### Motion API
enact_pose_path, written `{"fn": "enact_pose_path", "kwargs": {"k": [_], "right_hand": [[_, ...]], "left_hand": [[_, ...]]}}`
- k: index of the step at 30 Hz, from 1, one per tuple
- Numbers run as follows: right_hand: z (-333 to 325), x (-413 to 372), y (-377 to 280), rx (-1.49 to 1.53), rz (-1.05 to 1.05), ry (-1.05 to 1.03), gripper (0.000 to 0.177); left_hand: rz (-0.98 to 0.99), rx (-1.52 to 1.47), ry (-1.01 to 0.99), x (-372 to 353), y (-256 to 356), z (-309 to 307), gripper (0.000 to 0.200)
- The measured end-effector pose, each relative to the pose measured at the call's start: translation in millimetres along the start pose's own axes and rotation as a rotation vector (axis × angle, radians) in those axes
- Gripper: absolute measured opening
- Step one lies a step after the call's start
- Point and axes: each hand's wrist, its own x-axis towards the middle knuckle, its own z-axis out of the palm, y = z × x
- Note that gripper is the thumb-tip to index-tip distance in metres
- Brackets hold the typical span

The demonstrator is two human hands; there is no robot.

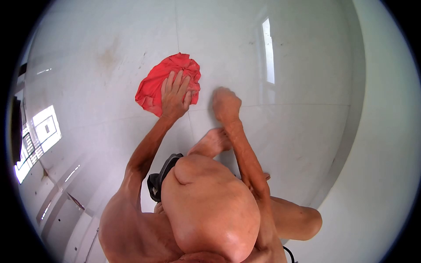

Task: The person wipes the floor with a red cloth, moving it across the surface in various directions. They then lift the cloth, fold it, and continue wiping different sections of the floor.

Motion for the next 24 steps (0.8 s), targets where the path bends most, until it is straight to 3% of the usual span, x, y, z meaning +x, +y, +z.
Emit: {"fn": "enact_pose_path", "kwargs": {"k": [4,8,11,14,17,18,22,24], "right_hand": [[-15.7,14.0,21.1,0.15,0.248,0.141,0.022],[-35.0,25.0,58.4,0.237,0.321,0.235,0.015],[-32.1,16.6,57.5,0.338,0.248,0.358,0.014],[-25.0,13.8,34.3,0.465,0.336,0.401,0.012],[-44.9,12.5,18.0,0.97,0.734,0.478,0.016],[-65.0,4.2,20.0,0.956,0.768,0.566,0.018],[-103.6,-38.1,55.6,0.936,0.89,0.777,0.02],[-117.5,-60.7,75.2,0.805,0.923,0.848,0.021]], "left_hand": [[0.007,0.013,0.008,0.3,1.4,-3.5,0.049],[0.014,0.025,0.009,-3.1,1.9,3.0,0.046],[0.044,0.028,0.04,-2.8,11.9,4.0,0.043],[0.21,-0.074,0.106,2.2,22.6,3.4,0.041],[0.304,-0.179,-0.049,12.3,57.7,-0.8,0.046],[0.363,-0.323,-0.072,17.0,79.9,5.3,0.048],[0.625,-0.423,-0.242,44.7,165.3,5.5,0.049],[0.687,-0.443,-0.193,62.7,187.1,4.7,0.049]]}}
